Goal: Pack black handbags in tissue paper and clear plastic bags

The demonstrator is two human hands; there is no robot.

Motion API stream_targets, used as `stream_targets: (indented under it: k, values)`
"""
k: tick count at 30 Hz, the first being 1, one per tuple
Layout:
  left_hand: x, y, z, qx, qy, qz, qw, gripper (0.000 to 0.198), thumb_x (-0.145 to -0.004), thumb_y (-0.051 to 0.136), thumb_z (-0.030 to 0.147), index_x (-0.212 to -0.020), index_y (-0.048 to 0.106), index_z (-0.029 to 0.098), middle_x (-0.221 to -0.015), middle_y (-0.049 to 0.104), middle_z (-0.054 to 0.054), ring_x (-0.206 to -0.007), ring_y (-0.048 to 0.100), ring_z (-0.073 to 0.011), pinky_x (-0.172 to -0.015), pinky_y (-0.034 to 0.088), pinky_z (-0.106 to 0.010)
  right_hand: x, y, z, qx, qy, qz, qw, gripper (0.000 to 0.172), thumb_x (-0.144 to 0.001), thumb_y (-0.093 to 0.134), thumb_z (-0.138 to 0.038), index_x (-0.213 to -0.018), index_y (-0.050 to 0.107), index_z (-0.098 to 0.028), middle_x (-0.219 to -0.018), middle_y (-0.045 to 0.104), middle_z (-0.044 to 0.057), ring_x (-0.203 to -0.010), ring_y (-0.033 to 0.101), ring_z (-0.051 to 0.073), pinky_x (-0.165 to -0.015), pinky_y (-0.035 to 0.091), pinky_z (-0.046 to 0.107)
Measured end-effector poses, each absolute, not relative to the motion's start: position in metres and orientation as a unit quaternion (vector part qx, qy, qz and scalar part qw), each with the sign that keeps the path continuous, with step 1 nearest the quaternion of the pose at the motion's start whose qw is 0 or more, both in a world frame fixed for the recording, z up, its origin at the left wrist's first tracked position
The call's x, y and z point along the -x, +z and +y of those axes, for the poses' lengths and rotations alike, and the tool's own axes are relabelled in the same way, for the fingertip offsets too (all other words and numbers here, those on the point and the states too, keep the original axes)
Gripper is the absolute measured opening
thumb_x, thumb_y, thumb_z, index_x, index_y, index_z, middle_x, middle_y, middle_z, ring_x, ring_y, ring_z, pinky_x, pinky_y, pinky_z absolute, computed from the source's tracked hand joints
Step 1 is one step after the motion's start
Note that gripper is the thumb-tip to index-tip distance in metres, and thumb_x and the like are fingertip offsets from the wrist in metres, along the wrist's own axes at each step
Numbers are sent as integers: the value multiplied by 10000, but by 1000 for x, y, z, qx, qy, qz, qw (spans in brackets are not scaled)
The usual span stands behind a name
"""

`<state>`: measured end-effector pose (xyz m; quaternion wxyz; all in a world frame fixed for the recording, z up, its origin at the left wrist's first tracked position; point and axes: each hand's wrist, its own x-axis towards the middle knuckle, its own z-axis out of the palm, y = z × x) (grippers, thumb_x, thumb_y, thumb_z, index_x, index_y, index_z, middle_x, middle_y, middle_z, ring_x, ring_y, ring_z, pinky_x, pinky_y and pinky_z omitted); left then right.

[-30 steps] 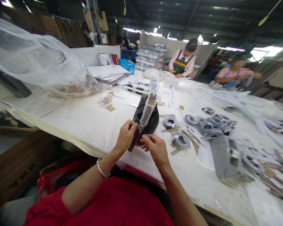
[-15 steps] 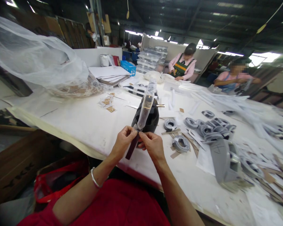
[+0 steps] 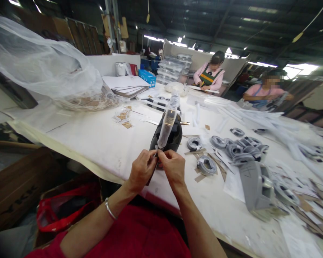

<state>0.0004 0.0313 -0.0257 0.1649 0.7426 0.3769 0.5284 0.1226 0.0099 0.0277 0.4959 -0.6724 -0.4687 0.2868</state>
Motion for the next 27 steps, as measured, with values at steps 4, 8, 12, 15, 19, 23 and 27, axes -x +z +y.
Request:
stream_targets:
  k: [4,8,12,15,19,23,27]
  values:
    - [-3,-28,29,-756,527,365,133,301,-973,439,155,-1242,571,190,-919,634,-64,-837,611,-169,-790,532,-300,-124,27,13,681,278,-462,496,324,-766,680,-475,-589,643,-205,-560,670,18,-487,641,182,-449,500,257]
    - [-5,-28,26,-766,523,362,97,350,-984,416,148,-1315,525,184,-899,616,-59,-803,604,-163,-758,542,-281,-125,30,17,688,277,-453,495,344,-760,677,-463,-540,607,-209,-520,643,13,-451,608,172,-428,490,257]
    - [-5,-32,24,-789,502,349,63,419,-1001,388,147,-1418,420,166,-898,591,-62,-801,596,-172,-746,553,-279,-128,30,21,674,305,-452,498,389,-772,681,-495,-530,589,-204,-509,634,14,-423,586,160,-402,472,251]
    - [-3,-36,23,-815,465,344,42,468,-1008,355,149,-1475,327,150,-918,577,-71,-808,594,-177,-719,561,-280,-131,31,20,647,353,-451,504,452,-779,665,-596,-586,632,-189,-545,659,37,-429,598,170,-400,481,265]
    - [-1,-35,21,-837,425,344,22,431,-1011,339,135,-1441,355,144,-907,569,-70,-814,589,-183,-724,562,-295,-131,35,17,653,358,-468,475,466,-733,707,-630,-605,647,-185,-553,666,42,-455,614,181,-424,499,276]
    - [-1,-27,17,-849,414,327,25,408,-999,314,97,-1400,388,132,-915,581,-82,-817,583,-190,-749,562,-319,-129,32,19,669,329,-459,484,430,-721,731,-563,-534,578,-208,-483,593,-2,-430,557,157,-404,460,260]
    - [-2,-26,8,-827,470,297,80,431,-961,385,67,-1381,399,164,-988,594,-86,-893,592,-191,-813,554,-326,-128,27,23,640,342,-441,528,420,-739,708,-499,-500,515,-212,-429,495,-48,-389,453,109,-377,364,230]
